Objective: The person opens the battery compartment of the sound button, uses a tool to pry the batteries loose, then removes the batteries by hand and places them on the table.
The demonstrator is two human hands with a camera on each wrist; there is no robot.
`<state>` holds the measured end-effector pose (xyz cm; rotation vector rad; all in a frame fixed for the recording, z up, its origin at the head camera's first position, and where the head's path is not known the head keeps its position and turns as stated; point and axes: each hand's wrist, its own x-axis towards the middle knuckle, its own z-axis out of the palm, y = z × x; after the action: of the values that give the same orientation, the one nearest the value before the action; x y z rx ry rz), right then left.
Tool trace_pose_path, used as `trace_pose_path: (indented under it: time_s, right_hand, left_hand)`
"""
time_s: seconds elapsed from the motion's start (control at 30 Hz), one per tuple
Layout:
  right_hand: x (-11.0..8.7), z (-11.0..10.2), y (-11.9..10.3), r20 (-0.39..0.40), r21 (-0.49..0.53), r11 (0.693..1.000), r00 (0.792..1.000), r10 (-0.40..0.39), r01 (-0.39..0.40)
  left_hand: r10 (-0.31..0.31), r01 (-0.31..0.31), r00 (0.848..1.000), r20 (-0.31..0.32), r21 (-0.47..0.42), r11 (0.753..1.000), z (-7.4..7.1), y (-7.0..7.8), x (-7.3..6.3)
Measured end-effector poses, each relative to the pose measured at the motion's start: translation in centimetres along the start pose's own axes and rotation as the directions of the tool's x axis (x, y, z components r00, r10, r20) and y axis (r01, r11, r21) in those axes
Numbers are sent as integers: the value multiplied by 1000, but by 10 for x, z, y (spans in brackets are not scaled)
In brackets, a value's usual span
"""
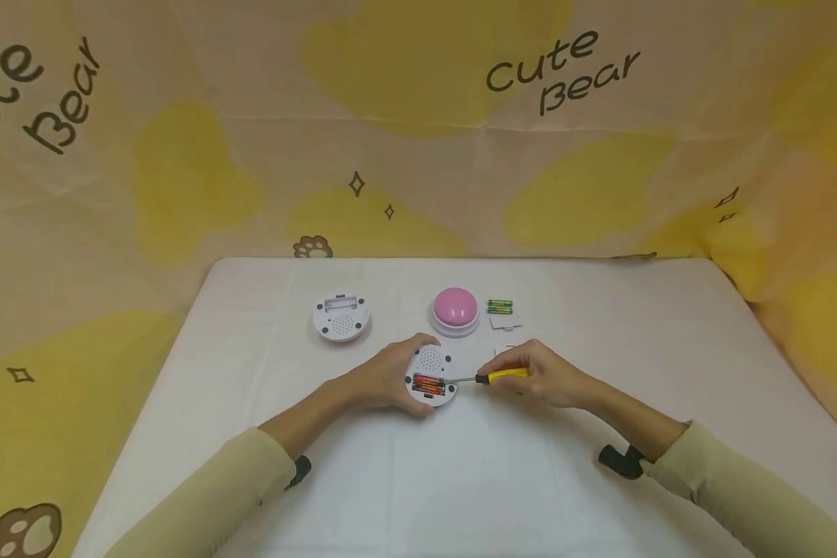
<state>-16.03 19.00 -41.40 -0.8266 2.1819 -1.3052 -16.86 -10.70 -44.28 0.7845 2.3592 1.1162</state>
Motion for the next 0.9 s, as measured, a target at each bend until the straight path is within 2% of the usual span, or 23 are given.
trace_pose_path:
  time_s: [0.9]
  right_hand:
    - [-2, 2, 5, -20, 55, 998, 999, 45, -44]
  left_hand:
    - [0, 0, 1000, 0, 2, 1000, -1, 0, -1]
